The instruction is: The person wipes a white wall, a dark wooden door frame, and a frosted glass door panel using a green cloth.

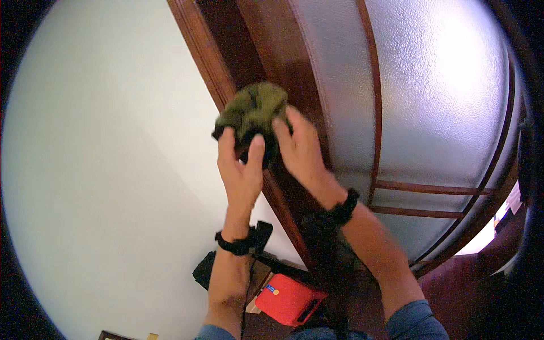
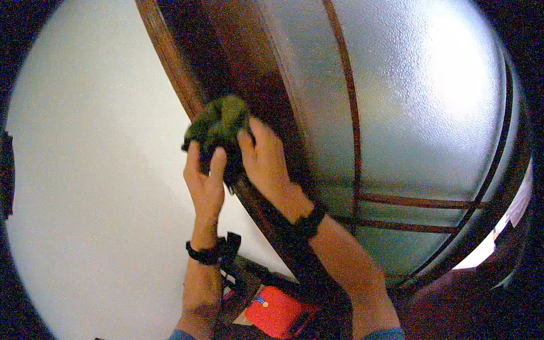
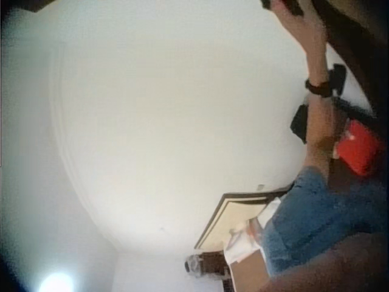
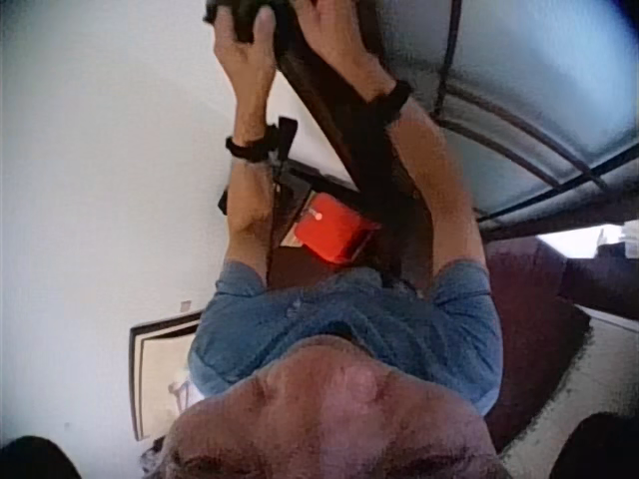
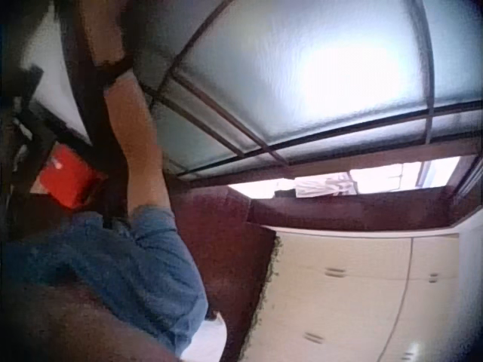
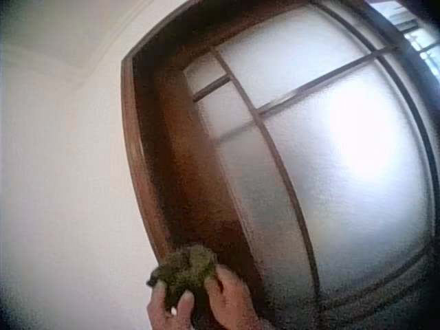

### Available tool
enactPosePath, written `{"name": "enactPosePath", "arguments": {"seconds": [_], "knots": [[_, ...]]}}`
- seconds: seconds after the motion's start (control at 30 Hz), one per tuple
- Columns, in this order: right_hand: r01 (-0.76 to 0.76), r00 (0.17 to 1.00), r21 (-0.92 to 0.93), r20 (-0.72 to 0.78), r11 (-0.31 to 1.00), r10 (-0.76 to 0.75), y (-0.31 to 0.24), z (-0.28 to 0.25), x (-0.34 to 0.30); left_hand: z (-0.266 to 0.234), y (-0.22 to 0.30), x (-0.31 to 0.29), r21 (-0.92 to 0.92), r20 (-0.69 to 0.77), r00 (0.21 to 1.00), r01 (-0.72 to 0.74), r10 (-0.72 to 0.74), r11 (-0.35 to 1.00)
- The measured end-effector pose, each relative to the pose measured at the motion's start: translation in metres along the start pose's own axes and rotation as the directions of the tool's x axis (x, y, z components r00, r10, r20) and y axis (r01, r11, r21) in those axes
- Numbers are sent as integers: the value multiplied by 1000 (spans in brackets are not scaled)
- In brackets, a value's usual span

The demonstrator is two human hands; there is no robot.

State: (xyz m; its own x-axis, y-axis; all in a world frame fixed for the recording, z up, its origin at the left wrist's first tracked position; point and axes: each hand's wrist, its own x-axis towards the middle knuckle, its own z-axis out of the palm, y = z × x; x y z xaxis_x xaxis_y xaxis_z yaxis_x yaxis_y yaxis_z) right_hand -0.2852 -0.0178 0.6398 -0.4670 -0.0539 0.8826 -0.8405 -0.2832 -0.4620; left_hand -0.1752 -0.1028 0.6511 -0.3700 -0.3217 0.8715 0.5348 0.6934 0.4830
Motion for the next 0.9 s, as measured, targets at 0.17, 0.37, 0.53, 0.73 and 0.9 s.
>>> {"name": "enactPosePath", "arguments": {"seconds": [0.17, 0.37, 0.53, 0.73, 0.9], "knots": [[265, 949, -289, -89, 920, -301, -1, 3, 49, -10, 5, 17, -169, 105, 994, 43, -25, 985], [194, 981, -422, 109, 886, -164, 28, -5, -8, -8, -14, -29, -246, 141, 981, 162, -130, 956], [74, 994, 150, 69, 986, -85, 6, -1, -38, -9, 3, -34, -232, 171, 946, 310, -276, 922], [230, 956, 60, 174, 971, -237, 29, 14, -47, 2, -36, -60, -522, 93, 969, 242, -227, 818], [275, 925, -2, 272, 961, -264, 59, 18, -34, 7, -43, -87, -536, 40, 927, 335, -374, 775]]}}
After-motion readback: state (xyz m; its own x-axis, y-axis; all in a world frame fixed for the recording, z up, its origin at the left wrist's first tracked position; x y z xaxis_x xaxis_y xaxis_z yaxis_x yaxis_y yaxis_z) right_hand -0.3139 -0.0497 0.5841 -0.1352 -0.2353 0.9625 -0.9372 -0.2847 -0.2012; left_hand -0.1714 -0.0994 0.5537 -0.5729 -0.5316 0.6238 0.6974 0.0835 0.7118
